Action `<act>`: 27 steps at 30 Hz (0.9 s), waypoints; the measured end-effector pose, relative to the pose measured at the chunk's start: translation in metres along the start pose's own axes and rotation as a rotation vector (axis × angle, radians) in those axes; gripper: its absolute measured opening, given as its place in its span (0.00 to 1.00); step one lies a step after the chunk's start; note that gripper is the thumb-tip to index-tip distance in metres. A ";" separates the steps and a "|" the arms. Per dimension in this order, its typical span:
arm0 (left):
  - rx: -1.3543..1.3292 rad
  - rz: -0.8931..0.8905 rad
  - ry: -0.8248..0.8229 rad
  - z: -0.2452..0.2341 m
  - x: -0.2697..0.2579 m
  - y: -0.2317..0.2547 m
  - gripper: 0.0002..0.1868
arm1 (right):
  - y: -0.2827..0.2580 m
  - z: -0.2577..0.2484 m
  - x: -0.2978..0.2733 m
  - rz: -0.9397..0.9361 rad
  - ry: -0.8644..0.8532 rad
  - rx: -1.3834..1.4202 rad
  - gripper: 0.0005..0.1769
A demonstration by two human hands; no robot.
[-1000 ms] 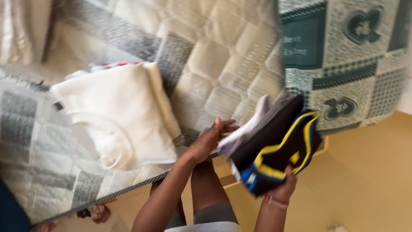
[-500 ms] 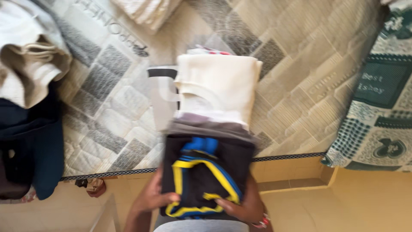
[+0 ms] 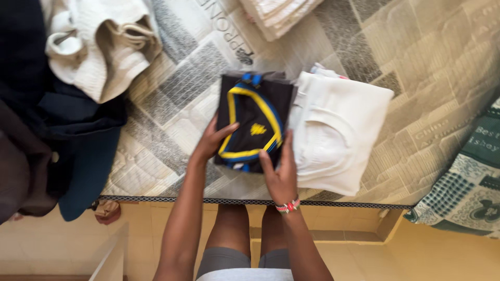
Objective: The person takes folded clothes from a shelf, places them on a mattress, sorts them into piles, and then carries the pile back to the closet.
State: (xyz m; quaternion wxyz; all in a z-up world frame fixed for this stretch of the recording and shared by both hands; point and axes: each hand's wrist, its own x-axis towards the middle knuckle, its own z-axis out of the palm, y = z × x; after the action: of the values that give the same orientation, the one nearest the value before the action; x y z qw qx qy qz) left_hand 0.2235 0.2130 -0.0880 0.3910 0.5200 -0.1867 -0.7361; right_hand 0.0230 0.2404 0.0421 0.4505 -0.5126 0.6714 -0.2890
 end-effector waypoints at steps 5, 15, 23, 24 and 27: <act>0.346 0.237 0.021 0.012 0.013 0.007 0.47 | -0.047 -0.009 -0.022 -0.121 0.080 -0.182 0.37; 0.627 0.406 0.179 0.025 -0.005 0.011 0.43 | 0.022 0.060 0.032 -0.279 -0.024 -0.746 0.52; 0.764 0.591 0.549 0.049 -0.011 0.078 0.34 | -0.013 0.028 0.015 -0.318 0.035 -0.388 0.45; 0.676 0.615 0.567 0.056 -0.005 0.089 0.33 | -0.022 0.023 0.015 -0.318 0.057 -0.352 0.43; 0.481 0.604 0.421 0.071 0.042 0.109 0.33 | -0.044 0.007 0.013 -0.246 0.121 -0.229 0.36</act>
State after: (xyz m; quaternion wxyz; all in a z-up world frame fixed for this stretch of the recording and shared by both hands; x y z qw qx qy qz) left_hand 0.1937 0.1032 -0.0119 0.4860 0.6569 -0.4127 -0.4024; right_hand 0.0474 0.2149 0.0729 0.3089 -0.6206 0.6581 -0.2939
